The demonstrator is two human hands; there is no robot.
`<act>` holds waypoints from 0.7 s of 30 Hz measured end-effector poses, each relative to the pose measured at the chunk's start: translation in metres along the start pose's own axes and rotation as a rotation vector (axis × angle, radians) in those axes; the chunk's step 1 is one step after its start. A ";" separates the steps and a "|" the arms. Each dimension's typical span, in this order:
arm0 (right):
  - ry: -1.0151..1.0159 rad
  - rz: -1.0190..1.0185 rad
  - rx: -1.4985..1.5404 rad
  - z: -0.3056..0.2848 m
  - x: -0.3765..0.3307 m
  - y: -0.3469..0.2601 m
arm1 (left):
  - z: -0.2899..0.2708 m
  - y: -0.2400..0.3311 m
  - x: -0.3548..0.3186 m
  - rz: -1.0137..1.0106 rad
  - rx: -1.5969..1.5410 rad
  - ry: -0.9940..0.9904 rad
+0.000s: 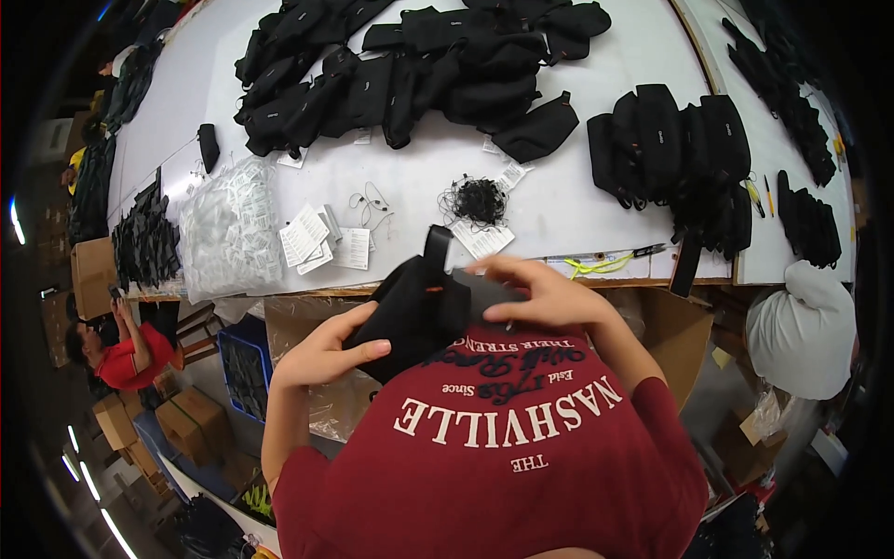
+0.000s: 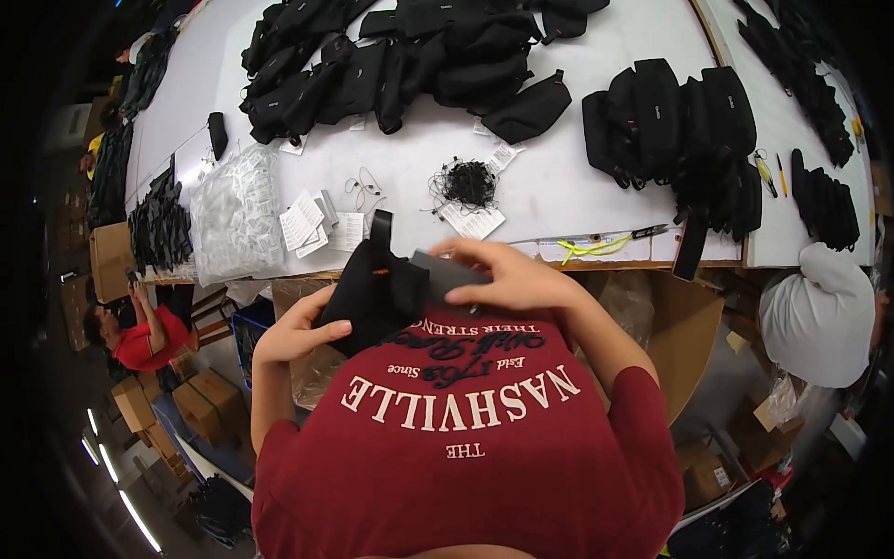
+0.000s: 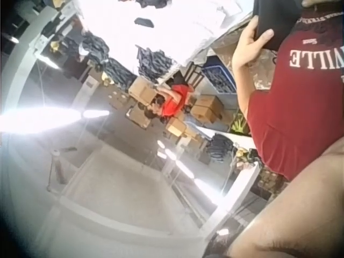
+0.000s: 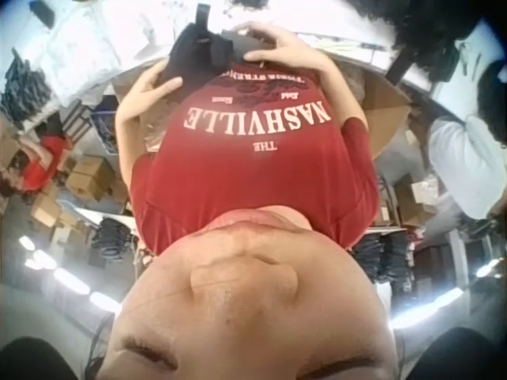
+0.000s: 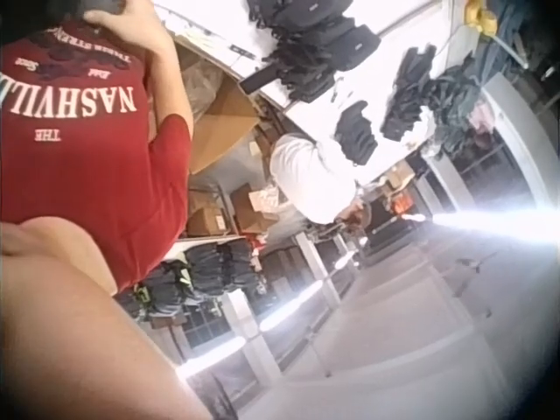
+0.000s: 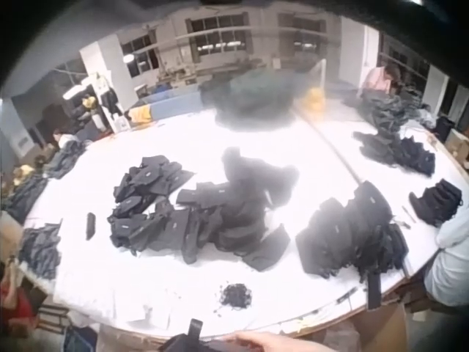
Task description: Assembling small black zippered pouches by attaching tags and organizing them on the work table.
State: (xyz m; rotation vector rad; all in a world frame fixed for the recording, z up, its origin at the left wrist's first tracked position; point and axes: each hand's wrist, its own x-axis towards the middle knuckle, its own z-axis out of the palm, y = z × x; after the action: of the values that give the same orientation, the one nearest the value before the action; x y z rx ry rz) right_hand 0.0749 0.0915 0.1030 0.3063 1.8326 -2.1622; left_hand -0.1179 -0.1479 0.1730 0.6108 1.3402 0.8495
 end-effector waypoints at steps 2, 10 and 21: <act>0.086 0.010 0.154 -0.012 -0.006 0.000 | 0.001 -0.012 -0.001 -0.004 -0.009 0.082; 0.476 -0.050 0.267 -0.072 -0.037 0.005 | 0.019 -0.008 0.027 0.026 0.593 0.468; 0.530 -0.209 1.290 -0.045 0.060 0.044 | 0.028 0.011 0.073 -0.039 0.651 -0.038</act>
State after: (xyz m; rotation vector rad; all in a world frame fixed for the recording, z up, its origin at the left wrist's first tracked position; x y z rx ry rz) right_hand 0.0327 0.1241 0.0341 1.0266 0.3022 -3.3356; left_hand -0.0914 -0.0799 0.1434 1.0917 1.5900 0.3506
